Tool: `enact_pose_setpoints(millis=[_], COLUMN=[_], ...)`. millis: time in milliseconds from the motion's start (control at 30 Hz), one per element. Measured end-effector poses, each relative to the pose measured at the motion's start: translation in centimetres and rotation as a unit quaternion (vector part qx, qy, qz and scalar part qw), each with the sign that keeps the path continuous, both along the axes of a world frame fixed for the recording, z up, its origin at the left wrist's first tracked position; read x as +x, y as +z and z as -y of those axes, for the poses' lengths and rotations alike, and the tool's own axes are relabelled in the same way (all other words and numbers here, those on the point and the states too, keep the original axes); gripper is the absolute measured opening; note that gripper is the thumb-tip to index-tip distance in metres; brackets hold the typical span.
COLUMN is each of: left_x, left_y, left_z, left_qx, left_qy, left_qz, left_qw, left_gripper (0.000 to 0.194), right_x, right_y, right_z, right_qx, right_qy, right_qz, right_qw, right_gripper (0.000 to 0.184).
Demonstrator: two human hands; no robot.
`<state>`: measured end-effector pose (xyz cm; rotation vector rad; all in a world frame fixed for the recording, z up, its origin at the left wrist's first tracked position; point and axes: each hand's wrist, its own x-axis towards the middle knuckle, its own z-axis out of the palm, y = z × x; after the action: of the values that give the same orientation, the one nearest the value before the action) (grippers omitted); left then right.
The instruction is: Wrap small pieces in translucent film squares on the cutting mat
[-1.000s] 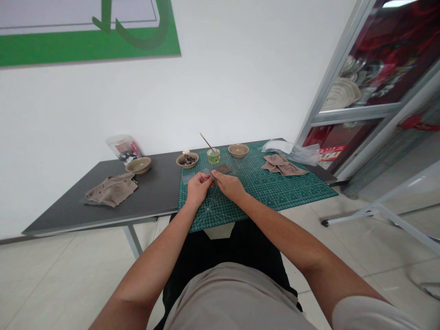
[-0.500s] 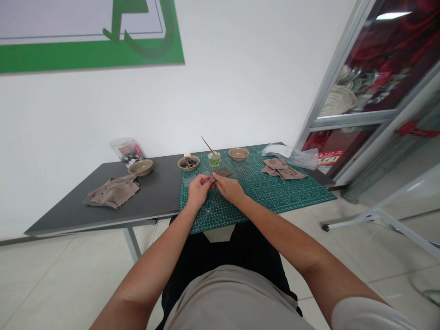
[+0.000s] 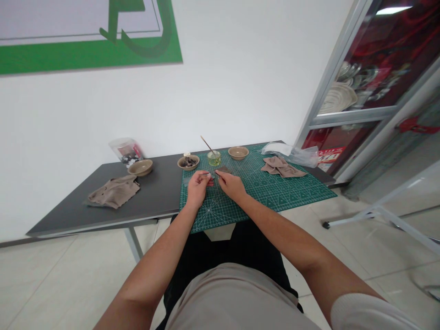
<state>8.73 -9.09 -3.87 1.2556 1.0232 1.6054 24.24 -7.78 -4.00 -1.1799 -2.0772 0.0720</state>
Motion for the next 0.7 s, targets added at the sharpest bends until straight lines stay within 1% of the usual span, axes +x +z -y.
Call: enact_pose_setpoints(millis=[133, 233, 400, 533, 700], left_x=[0.11, 0.14, 0.20, 0.22, 0.15], left_y=[-0.05, -0.01, 0.00, 0.00, 0.28], left_z=[0.08, 0.19, 0.24, 0.27, 0.54], left_qx=[-0.015, -0.039, -0.042, -0.041, -0.033], left_qy=[-0.013, -0.019, 0.010, 0.026, 0.056], left_qz=[0.009, -0.005, -0.050, -0.082, -0.173], left_qw=[1.000, 0.999, 0.998, 0.995, 0.983], left_gripper=[0.037, 0.039, 0.029, 0.023, 0.011], right_x=[0.13, 0.14, -0.03, -0.23, -0.38], right_y=[0.04, 0.02, 0.06, 0.15, -0.31], right_z=[-0.08, 0.00, 0.32, 0.46, 0.25], right_qx=[-0.003, 0.004, 0.018, 0.027, 0.045], right_qy=[-0.007, 0.000, 0.037, 0.064, 0.069], right_qz=[-0.014, -0.013, 0.036, 0.080, 0.109], right_qw=[1.000, 1.000, 0.998, 0.994, 0.991], right_gripper=[0.037, 0.039, 0.044, 0.045, 0.046])
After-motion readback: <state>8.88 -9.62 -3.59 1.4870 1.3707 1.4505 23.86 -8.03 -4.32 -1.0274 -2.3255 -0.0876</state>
